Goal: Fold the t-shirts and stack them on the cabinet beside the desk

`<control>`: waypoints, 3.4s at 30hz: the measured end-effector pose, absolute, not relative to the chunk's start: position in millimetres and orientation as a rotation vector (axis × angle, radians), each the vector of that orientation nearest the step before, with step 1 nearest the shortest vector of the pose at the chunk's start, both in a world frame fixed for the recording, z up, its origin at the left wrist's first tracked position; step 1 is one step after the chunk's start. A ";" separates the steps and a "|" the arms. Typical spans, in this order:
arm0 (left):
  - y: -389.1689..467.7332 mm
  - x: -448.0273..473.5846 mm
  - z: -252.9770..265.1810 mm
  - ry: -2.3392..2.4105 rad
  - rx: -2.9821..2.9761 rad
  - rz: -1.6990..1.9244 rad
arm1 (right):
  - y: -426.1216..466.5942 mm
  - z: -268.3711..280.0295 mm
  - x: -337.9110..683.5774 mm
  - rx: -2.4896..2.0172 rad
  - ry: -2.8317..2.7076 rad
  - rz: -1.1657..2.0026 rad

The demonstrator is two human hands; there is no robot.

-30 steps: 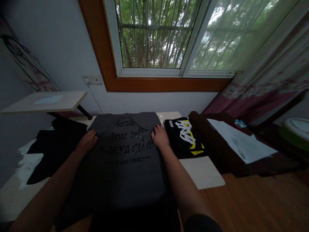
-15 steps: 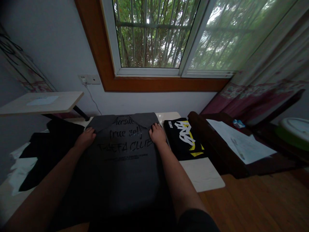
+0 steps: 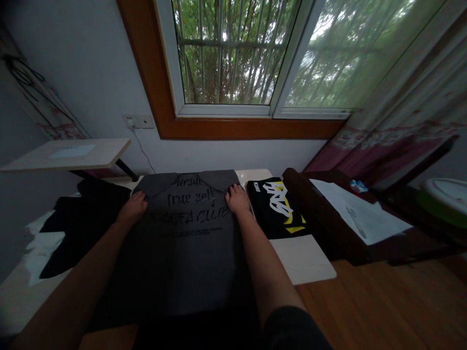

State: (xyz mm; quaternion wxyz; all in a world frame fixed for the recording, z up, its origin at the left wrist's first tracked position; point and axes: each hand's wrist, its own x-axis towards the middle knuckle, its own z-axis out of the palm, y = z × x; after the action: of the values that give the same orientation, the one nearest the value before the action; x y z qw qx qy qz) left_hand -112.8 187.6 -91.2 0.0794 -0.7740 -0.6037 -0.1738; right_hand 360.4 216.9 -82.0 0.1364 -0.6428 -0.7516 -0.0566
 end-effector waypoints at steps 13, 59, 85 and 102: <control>125.3 -105.7 -88.0 -1.911 -2.186 -0.551 | 197.3 -89.8 367.3 -1.778 -2.068 -0.234; 160.5 -83.4 -82.7 -2.071 -2.054 -0.485 | 240.3 -87.9 372.4 -1.882 -2.202 -0.157; 25.6 -112.5 -68.8 -2.103 -2.129 -0.401 | 49.1 -67.1 387.1 -1.738 -2.100 -0.141; -18.3 -102.6 -52.1 -2.462 -1.777 -0.087 | 12.4 -53.3 382.5 -1.973 -2.021 -0.401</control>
State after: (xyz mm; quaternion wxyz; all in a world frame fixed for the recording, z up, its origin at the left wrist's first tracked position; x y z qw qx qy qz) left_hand -102.6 -18.3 -52.1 0.0521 -0.5843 -0.8093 -0.0287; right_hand 382.5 12.4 -53.3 0.1438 -0.6845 -0.7010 -0.1392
